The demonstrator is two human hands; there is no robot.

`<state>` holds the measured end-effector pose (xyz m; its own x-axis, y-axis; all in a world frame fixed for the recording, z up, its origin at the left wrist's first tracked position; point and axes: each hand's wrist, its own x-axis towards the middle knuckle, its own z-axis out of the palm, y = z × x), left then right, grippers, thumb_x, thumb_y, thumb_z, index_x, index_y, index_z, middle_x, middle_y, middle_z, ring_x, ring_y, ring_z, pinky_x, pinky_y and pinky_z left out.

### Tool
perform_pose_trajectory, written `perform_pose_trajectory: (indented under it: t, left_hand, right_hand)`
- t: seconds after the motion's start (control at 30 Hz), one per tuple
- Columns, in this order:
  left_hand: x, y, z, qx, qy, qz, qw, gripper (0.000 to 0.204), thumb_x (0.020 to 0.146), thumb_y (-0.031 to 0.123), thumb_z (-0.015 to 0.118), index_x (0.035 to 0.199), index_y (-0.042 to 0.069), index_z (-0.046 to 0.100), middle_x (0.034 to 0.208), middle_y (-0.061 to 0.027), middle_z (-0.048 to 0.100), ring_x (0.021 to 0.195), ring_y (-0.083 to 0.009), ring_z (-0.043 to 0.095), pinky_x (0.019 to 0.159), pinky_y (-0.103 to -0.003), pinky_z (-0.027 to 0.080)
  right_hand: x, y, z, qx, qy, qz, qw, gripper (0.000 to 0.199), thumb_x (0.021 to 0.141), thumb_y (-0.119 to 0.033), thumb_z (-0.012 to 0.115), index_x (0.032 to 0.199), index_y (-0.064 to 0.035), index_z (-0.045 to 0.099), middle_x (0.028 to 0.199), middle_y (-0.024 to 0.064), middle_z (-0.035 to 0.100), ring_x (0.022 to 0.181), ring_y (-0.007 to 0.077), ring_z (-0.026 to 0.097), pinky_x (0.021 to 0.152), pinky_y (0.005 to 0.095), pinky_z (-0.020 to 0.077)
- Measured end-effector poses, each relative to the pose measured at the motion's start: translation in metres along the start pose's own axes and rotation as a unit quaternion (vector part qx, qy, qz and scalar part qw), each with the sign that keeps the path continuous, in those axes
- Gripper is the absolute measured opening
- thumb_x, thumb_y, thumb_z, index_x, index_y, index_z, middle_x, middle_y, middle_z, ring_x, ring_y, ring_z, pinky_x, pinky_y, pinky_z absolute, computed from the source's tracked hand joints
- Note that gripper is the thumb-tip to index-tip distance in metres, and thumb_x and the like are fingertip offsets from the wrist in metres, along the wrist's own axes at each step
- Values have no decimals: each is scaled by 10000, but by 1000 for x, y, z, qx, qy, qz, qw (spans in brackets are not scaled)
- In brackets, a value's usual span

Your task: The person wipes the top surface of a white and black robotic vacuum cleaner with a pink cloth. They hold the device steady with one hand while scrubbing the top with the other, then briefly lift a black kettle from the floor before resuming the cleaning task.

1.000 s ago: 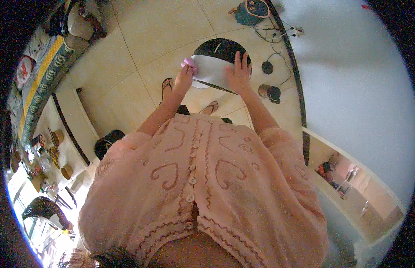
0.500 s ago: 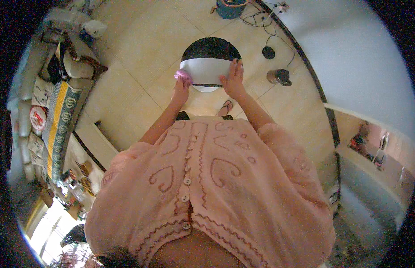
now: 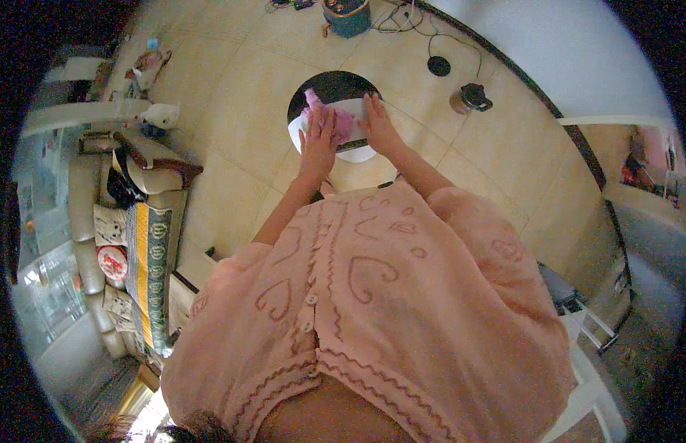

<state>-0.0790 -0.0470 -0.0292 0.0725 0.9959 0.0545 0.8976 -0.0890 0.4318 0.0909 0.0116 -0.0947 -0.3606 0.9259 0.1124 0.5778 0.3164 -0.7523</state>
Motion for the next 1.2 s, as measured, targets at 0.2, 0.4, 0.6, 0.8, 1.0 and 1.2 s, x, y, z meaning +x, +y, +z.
perform_pose_trajectory:
  t: [0.2,0.4,0.6,0.8,1.0,1.2]
  left_hand:
    - [-1,-12,5,25,3,10,1000,546,860,165,474,1370,184,281,1461,-57,136,1327,-260,190,1037,-534,125]
    - [-1,-20,0,-3,24,2,1000,523,860,139,468,1357,140,304,1445,-85,183,1317,-277,206,1030,-533,147]
    - [5,-55,-1,-140,96,-38,985,396,862,123,474,1252,67,434,1308,-170,391,1180,-357,385,960,-425,327]
    - [17,-19,-45,-438,0,-157,885,347,901,180,478,1185,-18,451,1025,-107,577,921,-200,580,789,-308,489]
    - [20,10,-30,-589,-70,-166,788,256,894,209,499,1066,20,497,923,-62,578,750,-115,569,661,-254,490]
    - [20,-17,-17,-441,-33,-155,884,294,817,211,609,1025,40,492,862,-95,602,727,-177,604,660,-278,487]
  right_hand:
    - [1,2,-2,-5,-11,-1,1000,655,840,-203,515,1368,-22,173,1383,273,192,1236,433,274,1000,459,279]
    - [4,-9,2,-27,-11,12,999,640,835,-211,533,1364,-47,213,1402,236,190,1228,395,315,1008,406,284]
    - [9,-6,-4,-4,9,2,1000,599,821,-193,545,1330,-23,279,1345,259,288,1190,394,370,985,414,321]
    - [12,-72,-41,192,45,19,980,514,801,-199,590,1255,-50,400,1219,185,461,1085,313,486,904,372,407]
    - [0,-102,-47,284,13,73,956,350,822,-232,587,1120,-61,519,912,126,607,775,207,608,679,318,483]
    - [-9,-70,-57,170,83,178,966,257,810,-202,582,1005,-37,558,863,157,608,716,233,607,643,324,480]
